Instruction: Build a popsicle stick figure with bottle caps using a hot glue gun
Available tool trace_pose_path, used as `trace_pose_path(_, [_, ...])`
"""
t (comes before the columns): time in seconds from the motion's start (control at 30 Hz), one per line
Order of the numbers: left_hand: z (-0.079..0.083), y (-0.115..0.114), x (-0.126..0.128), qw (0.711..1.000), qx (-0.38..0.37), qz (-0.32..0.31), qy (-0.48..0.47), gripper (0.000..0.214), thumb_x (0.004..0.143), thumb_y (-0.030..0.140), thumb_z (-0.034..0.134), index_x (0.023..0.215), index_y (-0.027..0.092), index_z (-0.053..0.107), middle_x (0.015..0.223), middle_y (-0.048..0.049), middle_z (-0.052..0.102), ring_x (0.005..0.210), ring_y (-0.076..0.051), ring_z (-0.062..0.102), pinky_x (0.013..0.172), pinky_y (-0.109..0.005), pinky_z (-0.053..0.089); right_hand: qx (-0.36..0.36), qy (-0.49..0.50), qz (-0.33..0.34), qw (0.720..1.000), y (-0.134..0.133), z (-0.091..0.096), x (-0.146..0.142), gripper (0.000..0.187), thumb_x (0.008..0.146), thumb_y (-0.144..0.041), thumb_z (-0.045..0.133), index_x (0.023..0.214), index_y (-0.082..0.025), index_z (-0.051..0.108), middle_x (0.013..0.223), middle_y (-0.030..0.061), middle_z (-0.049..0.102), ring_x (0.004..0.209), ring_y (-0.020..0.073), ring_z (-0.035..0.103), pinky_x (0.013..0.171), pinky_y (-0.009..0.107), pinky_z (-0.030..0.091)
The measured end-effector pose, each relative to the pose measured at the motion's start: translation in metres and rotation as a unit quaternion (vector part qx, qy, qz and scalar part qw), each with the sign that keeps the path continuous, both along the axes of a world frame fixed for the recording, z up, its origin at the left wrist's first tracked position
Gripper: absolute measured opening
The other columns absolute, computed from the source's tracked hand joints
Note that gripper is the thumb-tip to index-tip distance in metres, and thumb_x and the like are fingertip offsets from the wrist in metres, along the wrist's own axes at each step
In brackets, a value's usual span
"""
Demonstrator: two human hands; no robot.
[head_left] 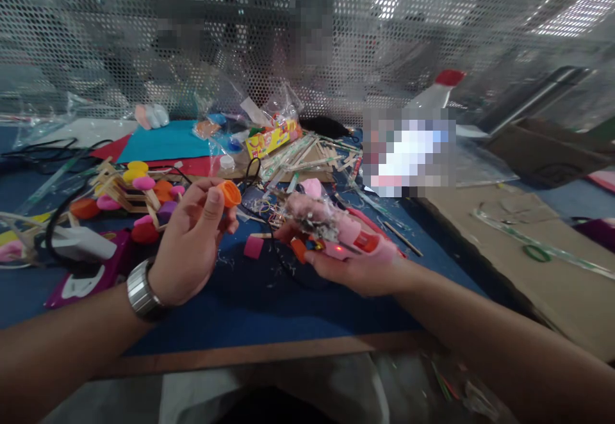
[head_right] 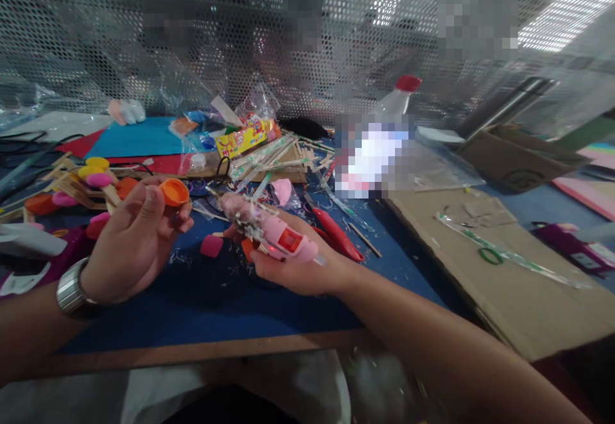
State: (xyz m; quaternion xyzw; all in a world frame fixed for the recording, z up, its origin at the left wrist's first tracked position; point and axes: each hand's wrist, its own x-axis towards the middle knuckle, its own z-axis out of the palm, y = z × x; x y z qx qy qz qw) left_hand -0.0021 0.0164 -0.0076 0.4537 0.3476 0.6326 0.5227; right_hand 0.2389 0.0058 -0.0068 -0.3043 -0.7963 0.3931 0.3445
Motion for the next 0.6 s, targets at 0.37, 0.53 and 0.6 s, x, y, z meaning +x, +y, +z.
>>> trace_pose_path(0.37, [0.006,-0.009,-0.002,0.995,-0.005,-0.09,0.038,0.036,0.084,0.05,0.085,0.1,0.023,0.069,0.088,-0.0006,0.067,0.068,-0.012,0.062,0.062,-0.023,0.057,-0.148,0.106,-0.004,0.983,0.004,0.008,-0.002,0.039,0.093,-0.063,0.068,0.094,-0.026,0.058,0.071,-0.0023,0.056,0.059,0.0141,0.049,0.057,0.03,0.047])
trace_pose_path(0.53, [0.006,-0.012,-0.003,0.978,-0.017,-0.207,0.028,0.035,0.088,0.05,0.081,0.105,0.022,0.069,0.088,-0.002,0.067,0.076,-0.014,0.067,0.07,-0.025,0.06,-0.117,0.101,-0.039,0.987,0.001,0.005,-0.002,0.036,0.092,-0.059,0.071,0.098,-0.026,0.059,0.079,-0.0004,0.061,0.066,0.0148,0.054,0.057,0.029,0.049])
trace_pose_path(0.6, [0.005,-0.013,-0.003,0.97,-0.008,-0.243,0.024,0.034,0.091,0.05,0.078,0.106,0.021,0.07,0.089,-0.0027,0.067,0.08,-0.014,0.068,0.075,-0.025,0.062,-0.095,0.101,-0.06,0.988,0.001,0.003,-0.002,0.029,0.092,-0.05,0.074,0.099,-0.025,0.061,0.09,0.0012,0.065,0.076,0.0155,0.06,0.065,0.029,0.055])
